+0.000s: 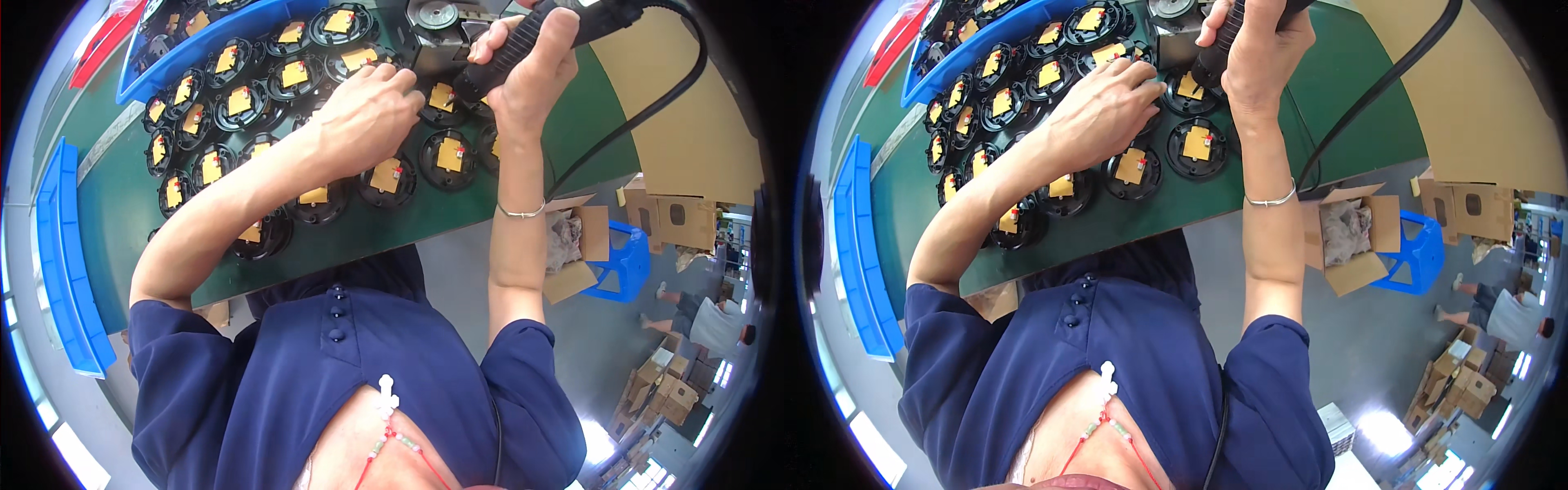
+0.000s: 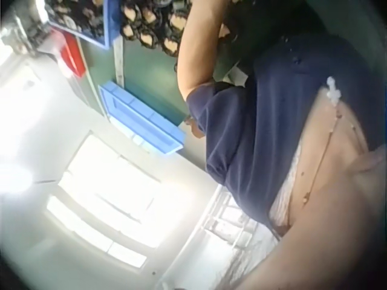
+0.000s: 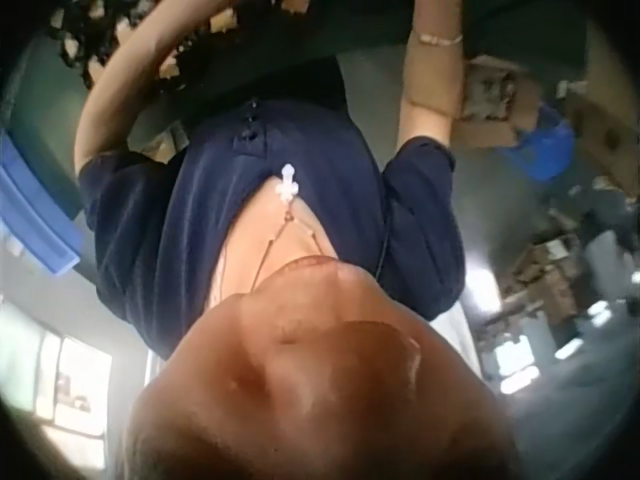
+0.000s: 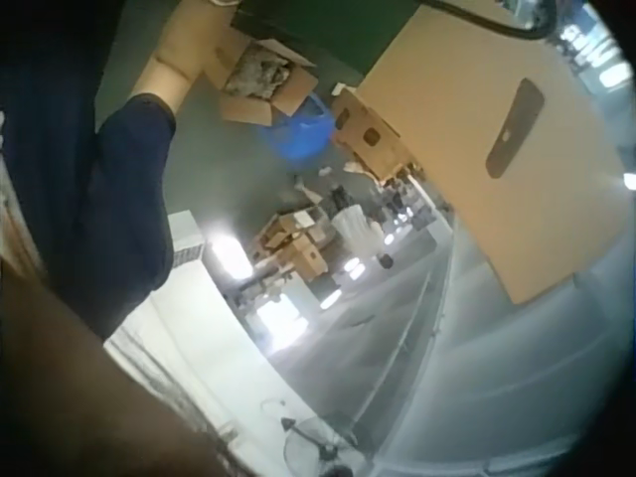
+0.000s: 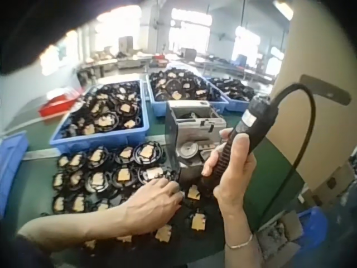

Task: Assembling small plastic components into a base and securing them using an electric screwdriver.

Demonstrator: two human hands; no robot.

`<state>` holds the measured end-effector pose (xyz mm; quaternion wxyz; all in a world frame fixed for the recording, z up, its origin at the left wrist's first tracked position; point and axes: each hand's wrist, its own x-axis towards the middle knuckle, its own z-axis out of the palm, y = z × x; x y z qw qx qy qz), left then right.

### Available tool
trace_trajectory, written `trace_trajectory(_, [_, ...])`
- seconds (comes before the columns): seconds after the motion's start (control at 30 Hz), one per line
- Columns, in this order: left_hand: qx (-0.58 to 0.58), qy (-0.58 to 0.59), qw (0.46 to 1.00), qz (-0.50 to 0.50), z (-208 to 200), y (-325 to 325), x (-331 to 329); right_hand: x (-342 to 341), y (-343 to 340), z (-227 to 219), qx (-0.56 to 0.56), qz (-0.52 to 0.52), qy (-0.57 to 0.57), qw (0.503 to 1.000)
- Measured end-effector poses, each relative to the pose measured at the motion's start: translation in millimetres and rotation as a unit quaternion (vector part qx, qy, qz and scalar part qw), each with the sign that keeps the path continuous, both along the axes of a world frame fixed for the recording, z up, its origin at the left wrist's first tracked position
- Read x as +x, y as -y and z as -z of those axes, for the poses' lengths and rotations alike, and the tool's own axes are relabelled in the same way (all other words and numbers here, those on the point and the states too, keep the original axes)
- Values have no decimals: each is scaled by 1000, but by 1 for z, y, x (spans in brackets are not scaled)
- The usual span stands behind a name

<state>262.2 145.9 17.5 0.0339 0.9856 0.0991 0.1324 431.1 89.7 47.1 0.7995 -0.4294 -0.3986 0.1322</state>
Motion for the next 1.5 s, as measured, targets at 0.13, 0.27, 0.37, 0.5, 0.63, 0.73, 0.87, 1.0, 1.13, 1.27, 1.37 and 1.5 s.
trace_trajectory(0.13, [11,-26,1000,-5,3,1,4,0,-2,3,-7,-3,-34,999])
trace_trajectory(0.27, [14,-38,999,-3,7,1,7,0,-3,4,-12,-7,-42,999])
trace_trajectory(0.37, [25,-21,999,2,12,-1,10,-2,-4,3,-26,-4,-52,998])
trace_trajectory(0.5, [25,-23,999,-4,10,-1,17,-6,-4,2,-42,-22,-14,999])
trace_trajectory(0.63, [33,-53,998,-21,0,0,19,-6,-10,3,-35,-78,38,996])
trace_trajectory(0.73, [29,-39,999,-23,6,-2,21,-7,-12,7,-55,-75,20,995])
trace_trajectory(0.87, [36,-67,997,-24,7,-3,24,-7,-15,10,-56,-65,30,996])
trace_trajectory(1.0, [50,-68,996,-25,7,-2,27,0,-14,16,-5,-85,58,995])
trace_trajectory(1.13, [50,-51,997,-19,10,-2,31,5,-12,17,-20,-104,75,992])
trace_trajectory(1.27, [18,-28,999,-28,16,-5,24,0,-8,-17,-10,-42,-8,999])
trace_trajectory(1.37, [-5,-25,1000,-4,8,0,30,19,-2,-54,105,16,-5,994])
trace_trajectory(1.5, [9,-19,1000,-3,9,-5,33,16,-25,-57,129,71,17,989])
